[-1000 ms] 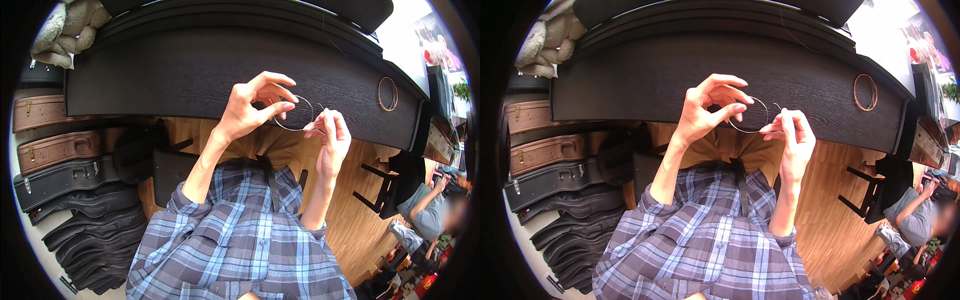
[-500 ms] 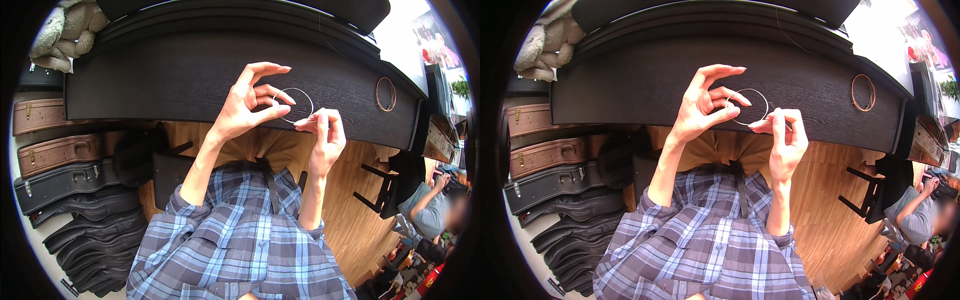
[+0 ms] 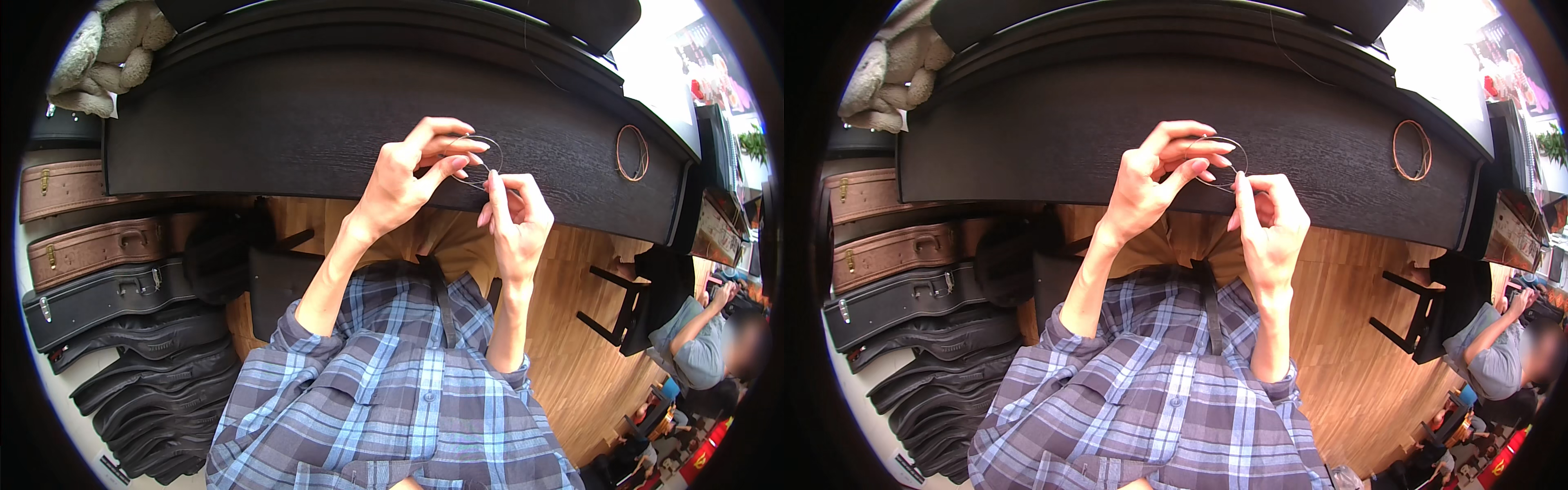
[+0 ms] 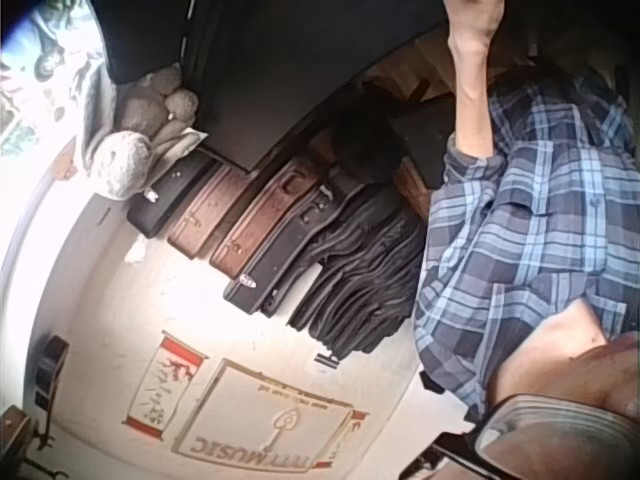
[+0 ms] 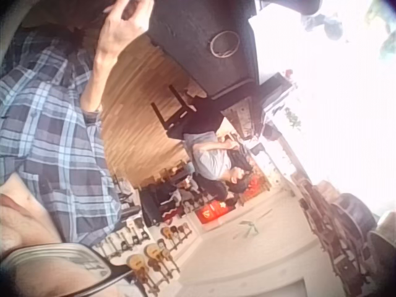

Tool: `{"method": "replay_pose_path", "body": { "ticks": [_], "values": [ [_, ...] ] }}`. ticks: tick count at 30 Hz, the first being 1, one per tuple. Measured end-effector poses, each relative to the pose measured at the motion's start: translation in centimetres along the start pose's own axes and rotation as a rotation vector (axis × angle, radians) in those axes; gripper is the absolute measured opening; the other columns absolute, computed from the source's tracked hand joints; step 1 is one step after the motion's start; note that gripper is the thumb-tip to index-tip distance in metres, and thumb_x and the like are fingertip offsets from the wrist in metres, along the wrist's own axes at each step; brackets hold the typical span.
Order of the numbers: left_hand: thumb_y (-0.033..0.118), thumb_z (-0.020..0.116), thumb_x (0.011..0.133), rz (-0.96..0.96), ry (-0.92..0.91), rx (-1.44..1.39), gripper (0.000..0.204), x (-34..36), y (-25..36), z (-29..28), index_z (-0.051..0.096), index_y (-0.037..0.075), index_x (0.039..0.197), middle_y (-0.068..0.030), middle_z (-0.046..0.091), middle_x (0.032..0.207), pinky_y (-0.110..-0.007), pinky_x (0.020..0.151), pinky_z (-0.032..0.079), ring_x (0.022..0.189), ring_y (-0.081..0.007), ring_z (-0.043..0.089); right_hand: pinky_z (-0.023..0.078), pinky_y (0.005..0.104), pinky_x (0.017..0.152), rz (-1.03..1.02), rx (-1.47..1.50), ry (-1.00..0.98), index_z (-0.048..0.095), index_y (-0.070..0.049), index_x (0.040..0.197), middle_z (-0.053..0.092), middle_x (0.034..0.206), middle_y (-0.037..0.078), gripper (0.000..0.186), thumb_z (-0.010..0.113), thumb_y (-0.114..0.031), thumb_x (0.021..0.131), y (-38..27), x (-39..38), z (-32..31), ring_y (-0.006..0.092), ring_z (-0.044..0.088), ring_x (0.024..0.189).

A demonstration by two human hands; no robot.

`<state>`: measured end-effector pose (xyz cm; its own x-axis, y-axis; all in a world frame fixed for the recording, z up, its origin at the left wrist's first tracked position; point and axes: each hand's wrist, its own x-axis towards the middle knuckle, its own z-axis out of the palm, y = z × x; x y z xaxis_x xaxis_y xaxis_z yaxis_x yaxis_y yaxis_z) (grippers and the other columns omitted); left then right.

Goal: The person holds a thin metal wire and bends it into a circular loop, then twists the ends together to secure the shape. The person continues to adjust the loop's size and shape by hand.

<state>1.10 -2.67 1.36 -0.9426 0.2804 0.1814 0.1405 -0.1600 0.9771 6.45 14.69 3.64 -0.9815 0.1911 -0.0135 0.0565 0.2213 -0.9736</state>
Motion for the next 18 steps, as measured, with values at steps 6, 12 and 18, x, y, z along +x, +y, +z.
{"method": "replay_pose_path", "body": {
  "ticks": [6,12,18],
  "values": [
    [0.001,0.074,0.090,0.113,-0.007,0.162,0.024,-0.2,0.2,0.2,0.070,0.001,0.114,-0.0106,0.075,0.109,-0.027,0.076,0.062,0.090,-0.0154,0.074,0.054,0.0220,0.056,-0.046,0.012,0.092,0.063,0.000,0.094,0.066,0.080,0.005,0.009,0.069,-0.005,0.098,0.2,-0.1,0.8,0.0101,0.068,0.066],
    [0.005,0.079,0.088,0.023,0.032,0.178,0.013,-0.4,0.4,0.3,0.072,0.001,0.099,-0.0047,0.073,0.086,-0.022,0.059,0.057,0.067,-0.0083,0.070,0.060,0.0250,0.066,-0.105,0.039,0.055,0.062,0.001,0.095,0.065,0.084,0.007,0.007,0.069,-0.002,0.096,0.0,-0.5,1.4,0.0136,0.071,0.073],
    [0.009,0.077,0.091,-0.044,0.042,0.163,0.011,-0.3,0.7,0.5,0.071,0.001,0.095,-0.0039,0.073,0.081,-0.021,0.056,0.054,0.063,-0.0076,0.067,0.060,0.0250,0.068,-0.149,0.074,0.043,0.062,0.002,0.093,0.066,0.085,0.007,0.006,0.068,0.001,0.096,0.4,-0.5,1.4,0.0139,0.072,0.074]
  ]
}}
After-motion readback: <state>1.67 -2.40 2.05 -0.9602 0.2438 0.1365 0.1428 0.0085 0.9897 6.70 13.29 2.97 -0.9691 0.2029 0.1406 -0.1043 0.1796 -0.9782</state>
